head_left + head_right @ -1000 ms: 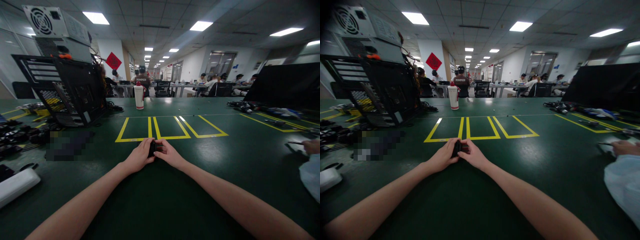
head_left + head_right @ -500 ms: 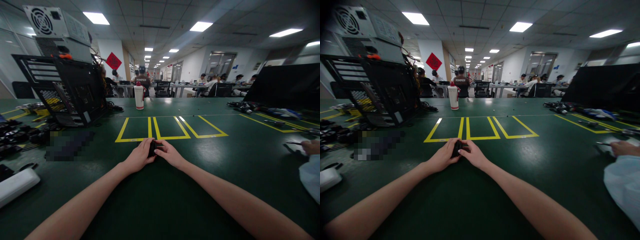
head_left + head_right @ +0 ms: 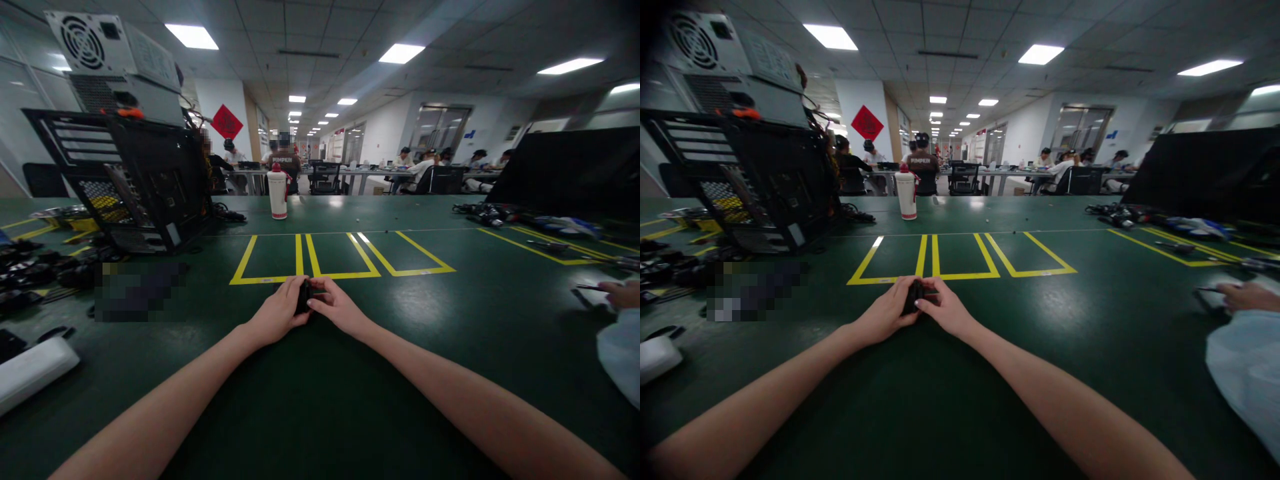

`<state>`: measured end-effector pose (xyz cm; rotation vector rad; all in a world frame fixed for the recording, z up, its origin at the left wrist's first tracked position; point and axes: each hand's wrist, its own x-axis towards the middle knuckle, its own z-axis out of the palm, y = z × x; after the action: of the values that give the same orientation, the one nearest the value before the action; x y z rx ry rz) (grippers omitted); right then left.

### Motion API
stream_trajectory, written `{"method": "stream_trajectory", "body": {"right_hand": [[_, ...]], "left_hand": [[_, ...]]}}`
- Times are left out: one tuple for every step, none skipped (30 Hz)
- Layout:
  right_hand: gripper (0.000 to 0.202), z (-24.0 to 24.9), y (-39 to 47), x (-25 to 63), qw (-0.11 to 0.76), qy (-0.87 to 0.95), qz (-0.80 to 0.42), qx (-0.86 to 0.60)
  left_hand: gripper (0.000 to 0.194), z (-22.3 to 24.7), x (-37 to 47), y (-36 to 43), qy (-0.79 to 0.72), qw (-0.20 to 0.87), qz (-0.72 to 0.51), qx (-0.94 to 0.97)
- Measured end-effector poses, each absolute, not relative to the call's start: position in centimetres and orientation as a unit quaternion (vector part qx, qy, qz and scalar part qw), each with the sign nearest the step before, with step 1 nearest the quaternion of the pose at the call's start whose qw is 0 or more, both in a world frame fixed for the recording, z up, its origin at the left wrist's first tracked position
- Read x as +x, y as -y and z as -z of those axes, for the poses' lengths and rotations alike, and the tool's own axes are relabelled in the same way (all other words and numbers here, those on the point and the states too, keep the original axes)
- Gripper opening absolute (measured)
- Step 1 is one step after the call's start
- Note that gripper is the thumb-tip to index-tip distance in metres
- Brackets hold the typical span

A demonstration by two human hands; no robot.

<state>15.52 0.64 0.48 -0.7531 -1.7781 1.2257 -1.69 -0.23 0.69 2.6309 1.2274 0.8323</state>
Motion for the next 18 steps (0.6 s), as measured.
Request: {"method": "stream_trajectory", "body": {"right_hand": [[0.036, -0.52, -0.62, 15.52, 0.412, 0.707, -0.489, -0.303], [0.037, -0.6, -0.58, 15.54, 0.407, 0.706, -0.492, -0.306], [0.036, -0.7, -0.52, 15.57, 0.401, 0.706, -0.496, -0.308], [0.035, -0.81, -0.44, 15.6, 0.398, 0.706, -0.499, -0.308], [0.034, -0.93, -0.35, 15.64, 0.396, 0.706, -0.501, -0.306], [0.033, -1.02, -0.27, 15.68, 0.394, 0.706, -0.503, -0.304], [0.032, -1.09, -0.2, 15.72, 0.393, 0.707, -0.504, -0.303], [0.031, -1.13, -0.15, 15.76, 0.393, 0.707, -0.503, -0.303], [0.029, -1.15, -0.12, 15.78, 0.393, 0.709, -0.5, -0.304], [0.027, -1.14, -0.1, 15.8, 0.394, 0.71, -0.498, -0.304], [0.025, -1.12, -0.11, 15.8, 0.395, 0.711, -0.497, -0.303], [0.024, -1.08, -0.12, 15.79, 0.395, 0.711, -0.497, -0.302], [0.023, -1.04, -0.15, 15.77, 0.396, 0.711, -0.498, -0.301], [0.023, -0.99, -0.19, 15.74, 0.397, 0.711, -0.499, -0.299], [0.024, -0.94, -0.24, 15.71, 0.398, 0.71, -0.499, -0.298], [0.026, -0.9, -0.28, 15.68, 0.399, 0.708, -0.499, -0.301], [0.03, -0.86, -0.31, 15.67, 0.4, 0.705, -0.499, -0.308], [0.033, -0.85, -0.33, 15.68, 0.399, 0.703, -0.498, -0.314]], "left_hand": [[0.058, -0.64, -1.68, 0.19, -0.405, 0.06, -0.277, 0.869], [0.058, -0.6, -1.68, 0.15, -0.405, 0.06, -0.277, 0.869], [0.058, -0.58, -1.7, 0.13, -0.404, 0.061, -0.277, 0.869], [0.059, -0.57, -1.72, 0.13, -0.405, 0.062, -0.277, 0.869], [0.059, -0.58, -1.75, 0.14, -0.405, 0.064, -0.274, 0.87], [0.059, -0.59, -1.77, 0.16, -0.406, 0.065, -0.272, 0.87], [0.06, -0.62, -1.8, 0.19, -0.408, 0.066, -0.269, 0.87], [0.06, -0.66, -1.82, 0.23, -0.41, 0.066, -0.268, 0.869], [0.061, -0.7, -1.82, 0.26, -0.413, 0.065, -0.266, 0.868], [0.061, -0.74, -1.82, 0.3, -0.415, 0.065, -0.265, 0.868], [0.061, -0.79, -1.82, 0.33, -0.417, 0.066, -0.264, 0.867], [0.061, -0.83, -1.8, 0.36, -0.418, 0.067, -0.263, 0.867], [0.061, -0.87, -1.78, 0.38, -0.418, 0.069, -0.261, 0.867], [0.06, -0.9, -1.75, 0.4, -0.418, 0.07, -0.261, 0.867], [0.059, -0.91, -1.73, 0.4, -0.417, 0.071, -0.262, 0.867], [0.059, -0.92, -1.71, 0.39, -0.416, 0.071, -0.264, 0.867], [0.058, -0.92, -1.69, 0.38, -0.414, 0.071, -0.265, 0.868], [0.057, -0.9, -1.67, 0.36, -0.413, 0.072, -0.266, 0.868]]}}
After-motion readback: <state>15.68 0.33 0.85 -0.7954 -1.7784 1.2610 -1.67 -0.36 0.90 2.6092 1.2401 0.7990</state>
